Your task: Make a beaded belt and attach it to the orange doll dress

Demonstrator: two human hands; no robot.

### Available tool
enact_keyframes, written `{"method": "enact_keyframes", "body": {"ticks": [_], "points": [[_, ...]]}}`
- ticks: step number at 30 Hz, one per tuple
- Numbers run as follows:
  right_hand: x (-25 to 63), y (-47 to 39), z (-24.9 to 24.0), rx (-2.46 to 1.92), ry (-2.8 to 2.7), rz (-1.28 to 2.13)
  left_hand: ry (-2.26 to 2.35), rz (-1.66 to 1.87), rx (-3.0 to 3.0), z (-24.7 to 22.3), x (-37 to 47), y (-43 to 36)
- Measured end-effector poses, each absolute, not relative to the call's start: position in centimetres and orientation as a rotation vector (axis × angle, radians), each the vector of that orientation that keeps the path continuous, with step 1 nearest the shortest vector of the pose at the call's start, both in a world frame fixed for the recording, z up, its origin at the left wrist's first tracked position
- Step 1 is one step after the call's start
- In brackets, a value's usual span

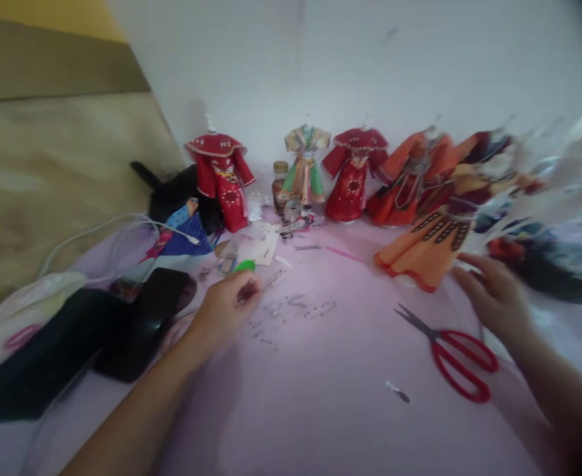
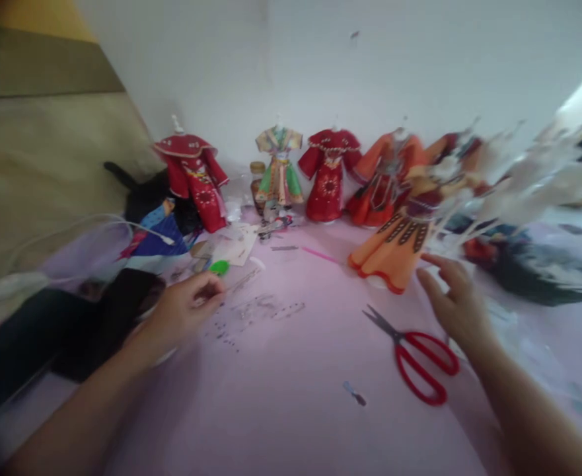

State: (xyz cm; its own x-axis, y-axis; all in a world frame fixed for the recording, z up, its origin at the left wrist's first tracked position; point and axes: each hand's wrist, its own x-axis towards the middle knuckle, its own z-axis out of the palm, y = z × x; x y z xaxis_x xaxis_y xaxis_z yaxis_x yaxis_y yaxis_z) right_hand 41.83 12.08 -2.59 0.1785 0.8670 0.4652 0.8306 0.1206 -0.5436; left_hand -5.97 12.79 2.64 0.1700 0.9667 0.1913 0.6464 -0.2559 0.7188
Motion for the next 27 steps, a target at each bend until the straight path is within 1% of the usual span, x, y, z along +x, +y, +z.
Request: {"method": "enact_keyframes", "body": {"ticks": [3, 16, 27], "points": [[42.5, 12.7, -3.1, -1.655, -1.619, 0.028, 1.559, 0.827, 1.994, 2.4, -6.1, 13.1], [41.1, 12.5, -2.2, -1.608, -1.639, 0.031, 1.517, 0.864, 2.096, 1.7, -4.4, 13.8], [40.7, 12.4, -1.9, -1.583, -1.638, 0.038, 1.518, 0.853, 2.014, 1.0, -3.7, 14.2]]}}
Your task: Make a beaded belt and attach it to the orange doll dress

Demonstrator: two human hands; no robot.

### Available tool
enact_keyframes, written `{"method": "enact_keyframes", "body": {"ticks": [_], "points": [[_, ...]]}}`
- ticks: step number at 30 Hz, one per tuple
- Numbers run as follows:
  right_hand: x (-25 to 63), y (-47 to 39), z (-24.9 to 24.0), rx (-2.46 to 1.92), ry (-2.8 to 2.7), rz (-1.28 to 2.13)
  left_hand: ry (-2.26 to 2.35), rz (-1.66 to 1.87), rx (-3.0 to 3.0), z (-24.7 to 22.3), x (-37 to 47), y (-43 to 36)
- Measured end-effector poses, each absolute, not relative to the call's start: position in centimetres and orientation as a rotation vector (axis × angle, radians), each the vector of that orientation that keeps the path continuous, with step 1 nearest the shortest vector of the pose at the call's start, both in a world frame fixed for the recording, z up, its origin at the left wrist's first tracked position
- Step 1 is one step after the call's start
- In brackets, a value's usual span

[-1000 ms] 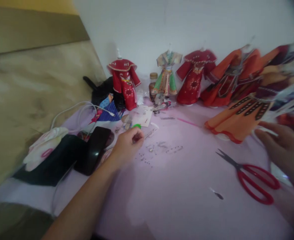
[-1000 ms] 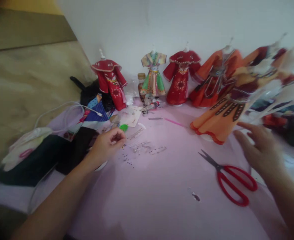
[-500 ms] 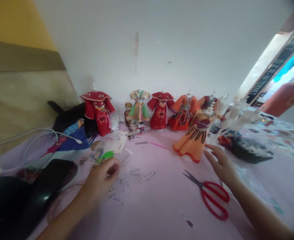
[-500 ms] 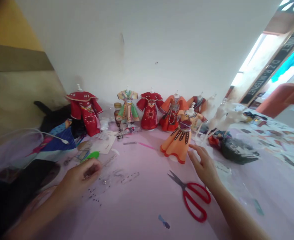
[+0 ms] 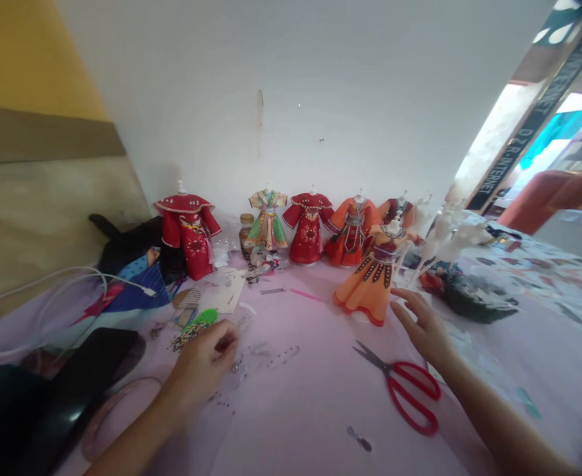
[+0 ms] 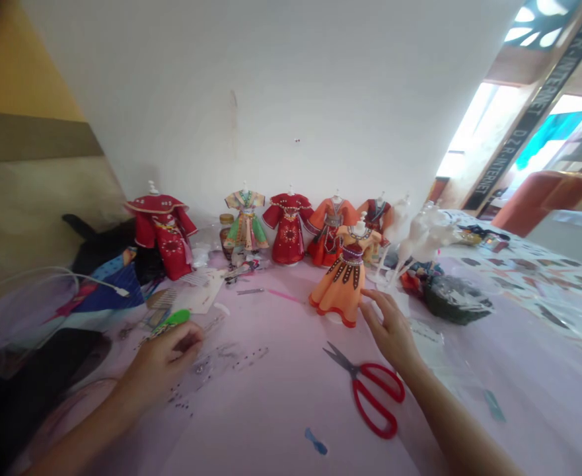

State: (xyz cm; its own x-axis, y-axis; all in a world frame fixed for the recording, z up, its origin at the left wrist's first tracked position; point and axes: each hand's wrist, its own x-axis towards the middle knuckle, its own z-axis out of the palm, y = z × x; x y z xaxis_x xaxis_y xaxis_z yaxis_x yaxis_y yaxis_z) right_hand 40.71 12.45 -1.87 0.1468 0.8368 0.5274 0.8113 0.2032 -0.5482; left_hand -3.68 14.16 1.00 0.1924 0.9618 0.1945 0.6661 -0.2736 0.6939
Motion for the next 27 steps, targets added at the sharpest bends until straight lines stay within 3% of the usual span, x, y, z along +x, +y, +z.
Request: {"method": "enact_keyframes", "body": {"ticks": [27], "points": [[40.5, 12.6, -2.4, -1.577, -1.642, 0.061, 1.509, 0.904, 2.211, 0.5, -3.6, 15.3]]}}
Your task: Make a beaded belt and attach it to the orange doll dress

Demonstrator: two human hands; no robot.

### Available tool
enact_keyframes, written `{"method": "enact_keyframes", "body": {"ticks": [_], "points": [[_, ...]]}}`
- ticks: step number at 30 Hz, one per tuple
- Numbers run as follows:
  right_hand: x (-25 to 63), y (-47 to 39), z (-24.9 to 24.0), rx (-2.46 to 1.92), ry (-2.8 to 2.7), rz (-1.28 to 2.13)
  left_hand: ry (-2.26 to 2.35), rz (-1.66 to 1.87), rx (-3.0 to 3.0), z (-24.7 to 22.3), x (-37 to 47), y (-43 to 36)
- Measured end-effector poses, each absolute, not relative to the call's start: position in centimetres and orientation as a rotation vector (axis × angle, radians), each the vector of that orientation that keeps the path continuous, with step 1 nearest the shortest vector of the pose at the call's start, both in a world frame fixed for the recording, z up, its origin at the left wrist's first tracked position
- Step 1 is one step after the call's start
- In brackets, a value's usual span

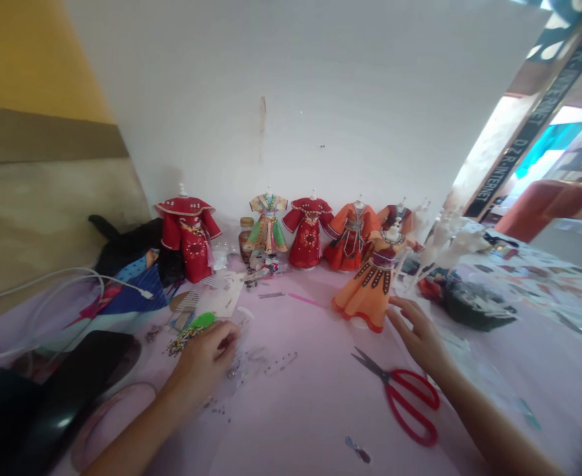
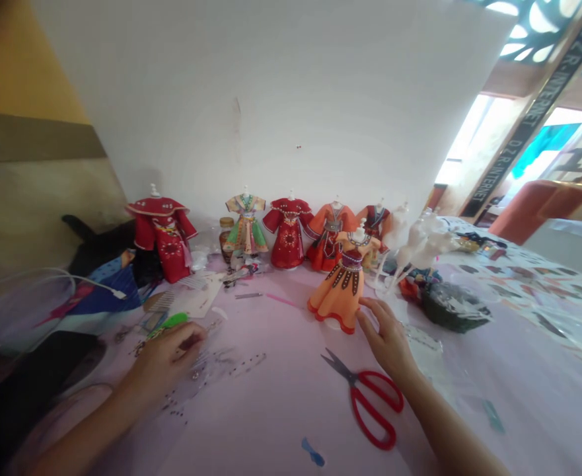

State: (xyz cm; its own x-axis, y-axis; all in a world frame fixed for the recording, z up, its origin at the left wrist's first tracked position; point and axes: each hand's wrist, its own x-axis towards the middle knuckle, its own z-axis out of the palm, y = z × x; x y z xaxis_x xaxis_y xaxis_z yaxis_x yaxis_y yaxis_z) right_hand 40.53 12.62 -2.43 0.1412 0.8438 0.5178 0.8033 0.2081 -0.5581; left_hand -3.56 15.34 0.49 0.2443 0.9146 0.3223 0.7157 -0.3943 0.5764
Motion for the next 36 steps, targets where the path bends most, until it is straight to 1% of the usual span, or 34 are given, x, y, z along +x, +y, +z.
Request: {"method": "enact_keyframes", "body": {"ticks": [23, 36], "points": [[40.38, 12.86, -2.68, -1.539, -1.65, 0.043, 1.541, 0.838, 2.192, -0.21, -3.83, 15.73], [40.5, 13.12, -3.01, -1.529, -1.657, 0.04, 1.511, 0.849, 2.277, -0.2, -4.02, 15.9]]}}
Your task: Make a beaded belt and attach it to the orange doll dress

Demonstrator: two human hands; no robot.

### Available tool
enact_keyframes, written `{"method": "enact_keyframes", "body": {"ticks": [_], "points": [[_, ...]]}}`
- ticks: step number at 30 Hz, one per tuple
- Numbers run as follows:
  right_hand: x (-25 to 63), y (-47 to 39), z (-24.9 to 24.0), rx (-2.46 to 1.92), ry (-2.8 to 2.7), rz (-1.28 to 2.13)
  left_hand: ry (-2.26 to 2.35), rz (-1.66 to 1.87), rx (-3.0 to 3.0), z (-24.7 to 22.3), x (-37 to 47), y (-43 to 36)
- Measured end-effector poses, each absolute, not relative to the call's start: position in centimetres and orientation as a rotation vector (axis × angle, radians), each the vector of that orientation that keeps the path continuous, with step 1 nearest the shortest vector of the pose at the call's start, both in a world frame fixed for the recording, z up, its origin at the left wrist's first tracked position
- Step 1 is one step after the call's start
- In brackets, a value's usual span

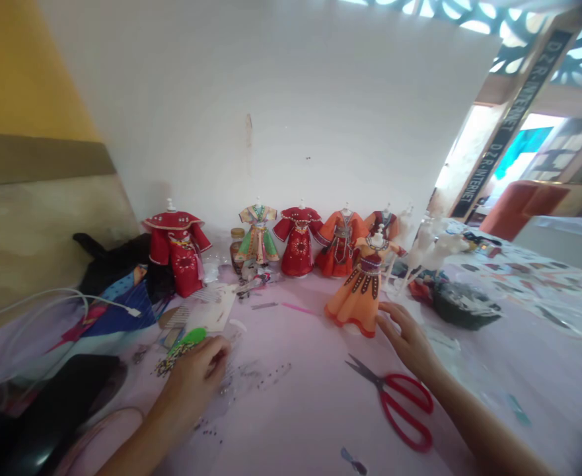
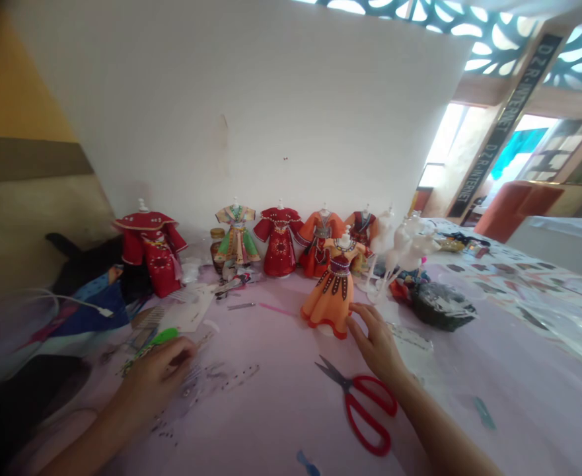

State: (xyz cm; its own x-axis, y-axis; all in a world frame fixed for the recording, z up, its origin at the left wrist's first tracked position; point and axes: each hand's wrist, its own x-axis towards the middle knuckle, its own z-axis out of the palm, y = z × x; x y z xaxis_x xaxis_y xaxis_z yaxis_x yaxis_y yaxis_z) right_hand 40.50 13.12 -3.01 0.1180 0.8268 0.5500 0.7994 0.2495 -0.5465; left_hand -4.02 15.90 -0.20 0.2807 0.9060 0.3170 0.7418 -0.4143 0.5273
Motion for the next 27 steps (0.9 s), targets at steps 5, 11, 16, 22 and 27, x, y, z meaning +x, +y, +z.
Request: {"method": "enact_keyframes", "body": {"ticks": [5, 11, 16, 22, 27], "points": [[40.5, 13.1, -3.1, -1.521, -1.663, 0.037, 1.504, 0.873, 2.293, -0.3, -4.1, 16.0], [40.3, 13.1, -3.0, -1.528, -1.66, 0.032, 1.493, 0.926, 2.308, -1.3, -4.6, 16.0], [40.2, 13.1, -2.8, -1.525, -1.673, 0.035, 1.487, 0.966, 2.311, -2.3, -4.9, 16.4], [39.9, 13.0, -2.5, -1.524, -1.683, 0.022, 1.506, 0.935, 2.317, -2.3, -5.0, 16.5], [39.9, 13.0, -2.4, -1.528, -1.687, -0.005, 1.479, 1.001, 2.335, -1.6, -4.6, 16.3]]}}
